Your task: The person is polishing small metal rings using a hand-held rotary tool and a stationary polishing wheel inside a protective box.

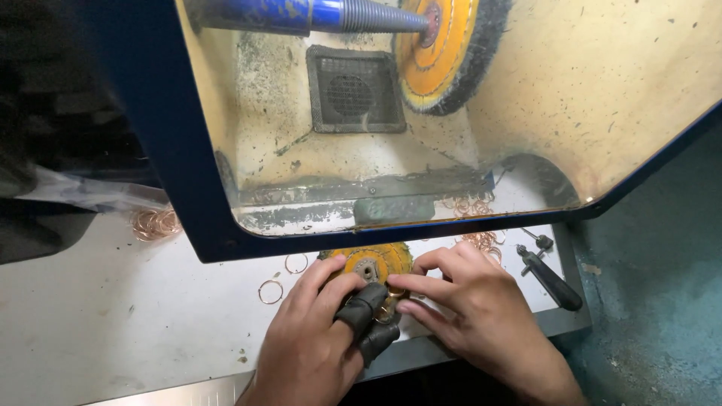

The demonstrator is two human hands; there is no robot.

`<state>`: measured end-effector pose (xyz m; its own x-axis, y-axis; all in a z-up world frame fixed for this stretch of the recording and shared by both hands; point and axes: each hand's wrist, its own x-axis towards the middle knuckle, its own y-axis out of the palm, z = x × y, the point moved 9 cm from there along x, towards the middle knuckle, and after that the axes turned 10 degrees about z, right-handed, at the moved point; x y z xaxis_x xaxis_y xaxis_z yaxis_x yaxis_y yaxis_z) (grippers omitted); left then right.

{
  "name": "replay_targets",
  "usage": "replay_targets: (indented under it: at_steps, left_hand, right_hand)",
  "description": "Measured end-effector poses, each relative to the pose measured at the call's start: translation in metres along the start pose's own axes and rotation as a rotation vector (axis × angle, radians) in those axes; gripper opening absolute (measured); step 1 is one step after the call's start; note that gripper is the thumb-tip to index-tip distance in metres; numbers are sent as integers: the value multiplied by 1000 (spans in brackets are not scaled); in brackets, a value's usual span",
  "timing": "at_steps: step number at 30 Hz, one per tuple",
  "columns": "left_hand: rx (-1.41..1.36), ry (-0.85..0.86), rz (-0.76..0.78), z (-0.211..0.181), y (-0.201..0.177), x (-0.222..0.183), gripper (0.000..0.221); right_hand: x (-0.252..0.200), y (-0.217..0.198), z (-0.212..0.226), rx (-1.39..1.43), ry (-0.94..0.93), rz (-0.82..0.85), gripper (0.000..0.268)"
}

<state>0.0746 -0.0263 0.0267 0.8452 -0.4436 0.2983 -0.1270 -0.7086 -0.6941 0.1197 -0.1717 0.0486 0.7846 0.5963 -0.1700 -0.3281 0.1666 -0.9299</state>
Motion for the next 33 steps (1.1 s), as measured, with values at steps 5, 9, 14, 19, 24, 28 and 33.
replay_targets:
  at_steps: [5,9,14,19,24,28,33]
  left_hand:
    - [-32,-16,32,2,3,-1,34]
    - [-68,-2,20,0,-5,2,28]
    - [26,-26,3,-2,-6,1,34]
    - [118,-12,-34,-6,-8,3,30]
    - [89,-37,-6,-3,-6,2,25]
    - [105,-50,-22,-3,-7,2,25]
    - [105,-42,-41,-4,-8,2,19]
  right_hand:
    - [3,-6,4,-78,-7,-80,19]
    - [2,-2,-10,202,69,-25,24]
    - [-1,4,-16,303,127,-53,19]
    - [0,1,-20,240,160,-117,10]
    - [0,6,-19,355,182,-69,14]
    - [-5,7,-9,461,151,-33,16]
    - [-4,15,0,493,123,-27,19]
